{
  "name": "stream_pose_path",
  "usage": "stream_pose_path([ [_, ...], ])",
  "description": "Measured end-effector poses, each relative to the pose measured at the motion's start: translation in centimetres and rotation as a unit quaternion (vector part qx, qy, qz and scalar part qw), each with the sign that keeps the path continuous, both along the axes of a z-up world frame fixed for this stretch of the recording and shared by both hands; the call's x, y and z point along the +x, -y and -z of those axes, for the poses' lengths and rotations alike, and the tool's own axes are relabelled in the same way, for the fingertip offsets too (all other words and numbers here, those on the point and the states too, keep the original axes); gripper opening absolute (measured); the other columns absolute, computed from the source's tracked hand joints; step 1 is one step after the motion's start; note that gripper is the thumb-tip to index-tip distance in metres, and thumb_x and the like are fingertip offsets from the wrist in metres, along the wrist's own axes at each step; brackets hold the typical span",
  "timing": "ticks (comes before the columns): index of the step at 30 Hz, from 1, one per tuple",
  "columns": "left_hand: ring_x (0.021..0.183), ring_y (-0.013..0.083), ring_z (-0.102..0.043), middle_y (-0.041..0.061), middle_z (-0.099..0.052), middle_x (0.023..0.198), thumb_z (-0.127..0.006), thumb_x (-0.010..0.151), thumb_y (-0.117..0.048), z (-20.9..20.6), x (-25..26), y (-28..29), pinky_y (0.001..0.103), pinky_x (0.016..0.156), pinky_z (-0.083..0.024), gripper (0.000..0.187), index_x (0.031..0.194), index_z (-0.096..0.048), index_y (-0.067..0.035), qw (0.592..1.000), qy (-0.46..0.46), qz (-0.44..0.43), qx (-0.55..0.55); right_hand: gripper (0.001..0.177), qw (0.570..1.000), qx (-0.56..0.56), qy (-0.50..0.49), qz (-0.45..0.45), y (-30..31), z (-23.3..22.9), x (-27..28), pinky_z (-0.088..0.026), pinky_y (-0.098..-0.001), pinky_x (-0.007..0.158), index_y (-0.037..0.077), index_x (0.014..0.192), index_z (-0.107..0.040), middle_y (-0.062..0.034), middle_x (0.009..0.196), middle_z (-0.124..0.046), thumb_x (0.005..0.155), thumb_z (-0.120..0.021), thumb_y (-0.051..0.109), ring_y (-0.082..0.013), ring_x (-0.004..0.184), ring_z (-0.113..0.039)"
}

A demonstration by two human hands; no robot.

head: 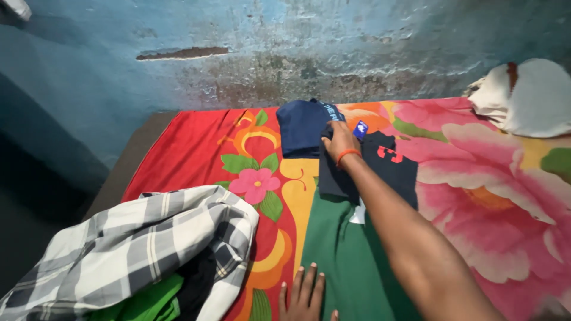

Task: Ironing various garments on a bed.

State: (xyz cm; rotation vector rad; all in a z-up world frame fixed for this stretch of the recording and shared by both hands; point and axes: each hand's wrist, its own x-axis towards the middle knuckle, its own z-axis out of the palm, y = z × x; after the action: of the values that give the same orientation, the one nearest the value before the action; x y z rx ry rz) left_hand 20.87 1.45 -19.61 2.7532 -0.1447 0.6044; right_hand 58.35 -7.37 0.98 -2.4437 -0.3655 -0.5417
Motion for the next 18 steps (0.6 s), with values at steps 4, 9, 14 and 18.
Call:
stream_pose_path([
  [4,0.142,0.0250,-0.041,0.007,-0.046,0.155,-0.053,0.086,-0.072,2.2,0.1,0.6,0.062,0.108,-0.025,0.077,0.141,-0.058,-0.018,0.992,0.105,-0.031,0.062,0.031,0.997,-0.041,-0.059,0.001,-2.1,0.6,3.3,-0.055,-0.0466,0.090,0.011,0.109,-0.072,-0.0150,0.114,-0.070,0.082,-0.080,0.025,-0.0365,0.105,-0.068],
  [9,0.140,0.0177,-0.050,-0.003,-0.057,0.151,-0.036,0.095,-0.079,5.2,0.3,1.1,0.057,0.113,-0.029,0.072,0.134,-0.065,-0.026,0.983,0.138,-0.089,0.087,0.021,0.980,0.160,-0.067,0.101,-4.5,0.6,7.3,-0.062,-0.0430,0.070,0.008,0.093,-0.076,-0.0142,0.075,-0.072,0.099,-0.062,0.022,-0.0286,0.070,-0.076],
  [14,0.141,0.0169,-0.049,-0.004,-0.056,0.152,-0.049,0.097,-0.063,2.4,0.0,0.5,0.058,0.114,-0.029,0.053,0.134,-0.064,-0.027,0.983,0.132,-0.089,0.091,0.020,0.979,0.178,-0.095,0.035,-3.4,2.4,10.4,-0.062,-0.0368,0.072,0.009,0.091,-0.078,-0.0093,0.077,-0.076,0.093,-0.067,0.026,-0.0215,0.067,-0.077],
  [18,0.141,0.0293,-0.039,0.011,-0.045,0.154,-0.063,0.080,-0.059,-5.2,-1.8,-0.1,0.063,0.106,-0.024,0.074,0.139,-0.058,-0.014,0.999,0.047,0.006,0.012,0.022,0.986,0.153,0.025,-0.062,-1.7,2.0,4.6,-0.059,-0.0371,0.076,0.008,0.093,-0.077,-0.0117,0.090,-0.078,0.090,-0.076,0.030,-0.0250,0.080,-0.076],
])
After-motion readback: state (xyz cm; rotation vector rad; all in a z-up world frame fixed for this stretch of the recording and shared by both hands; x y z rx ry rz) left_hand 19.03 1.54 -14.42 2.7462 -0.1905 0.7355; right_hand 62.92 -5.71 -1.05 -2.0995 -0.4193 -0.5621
